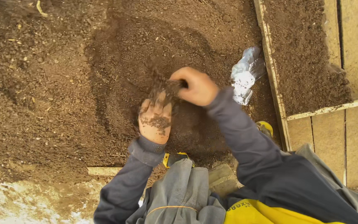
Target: The person takes seeds from small plastic packets and plants them into a mound of soil by hand, then uses their hands to scoop soil into a wooden planter tray.
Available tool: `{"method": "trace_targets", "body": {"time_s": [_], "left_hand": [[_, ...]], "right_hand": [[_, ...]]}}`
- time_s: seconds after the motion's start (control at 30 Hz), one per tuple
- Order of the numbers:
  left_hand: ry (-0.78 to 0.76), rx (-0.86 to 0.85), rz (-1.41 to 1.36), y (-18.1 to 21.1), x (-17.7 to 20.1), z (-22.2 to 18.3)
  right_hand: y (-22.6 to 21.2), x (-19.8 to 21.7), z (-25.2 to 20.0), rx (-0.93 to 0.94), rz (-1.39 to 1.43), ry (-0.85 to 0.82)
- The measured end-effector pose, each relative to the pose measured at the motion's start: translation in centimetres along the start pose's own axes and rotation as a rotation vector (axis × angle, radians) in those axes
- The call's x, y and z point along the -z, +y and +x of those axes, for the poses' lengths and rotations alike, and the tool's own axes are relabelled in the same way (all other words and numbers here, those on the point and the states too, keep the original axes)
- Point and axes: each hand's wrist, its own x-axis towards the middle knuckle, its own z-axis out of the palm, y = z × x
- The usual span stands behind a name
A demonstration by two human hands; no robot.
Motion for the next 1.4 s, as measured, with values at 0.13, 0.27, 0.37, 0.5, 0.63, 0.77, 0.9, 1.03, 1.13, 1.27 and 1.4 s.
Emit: {"method": "trace_targets", "body": {"time_s": [0.13,0.27,0.37,0.5,0.63,0.77,0.9,1.03,1.13,1.27,1.4], "left_hand": [[-0.147,0.056,-0.417,-0.2,-1.3,-0.8],[0.136,0.09,-0.577,-0.6,-1.0,0.2],[0.059,-0.009,-1.13,-1.9,3.7,3.0],[-0.199,0.749,-2.975,-0.8,-2.1,2.0],[0.289,0.676,-1.967,-0.4,-4.7,1.0],[0.42,0.403,-0.929,-1.2,-4.7,2.5],[0.022,0.505,-2.048,-0.4,-1.6,2.1],[-0.155,0.547,-2.237,1.1,-7.5,1.2],[-0.127,0.574,-2.098,3.8,-5.7,1.3],[-0.304,0.676,-2.094,7.8,-0.4,2.6],[-0.378,0.471,-1.981,8.3,2.8,2.4]], "right_hand": [[3.8,-0.5,-4.6,-0.463,0.851,0.061],[-8.8,6.5,-0.7,-0.586,2.439,-0.172],[-10.6,4.7,-0.6,-0.553,1.969,-0.055],[-11.3,4.5,0.5,-0.428,1.226,0.096],[-7.6,0.2,1.1,-0.365,0.498,0.111],[-5.6,-1.2,0.9,-0.38,0.682,0.214],[-13.1,6.2,-2.2,-0.188,0.806,0.422],[-16.7,8.8,-4.5,-0.162,0.208,0.497],[-14.0,7.3,-5.6,-0.306,0.296,0.377],[-7.5,13.1,-8.7,-0.409,0.399,-0.027],[4.9,21.2,-17.3,-0.693,-0.473,0.009]]}}
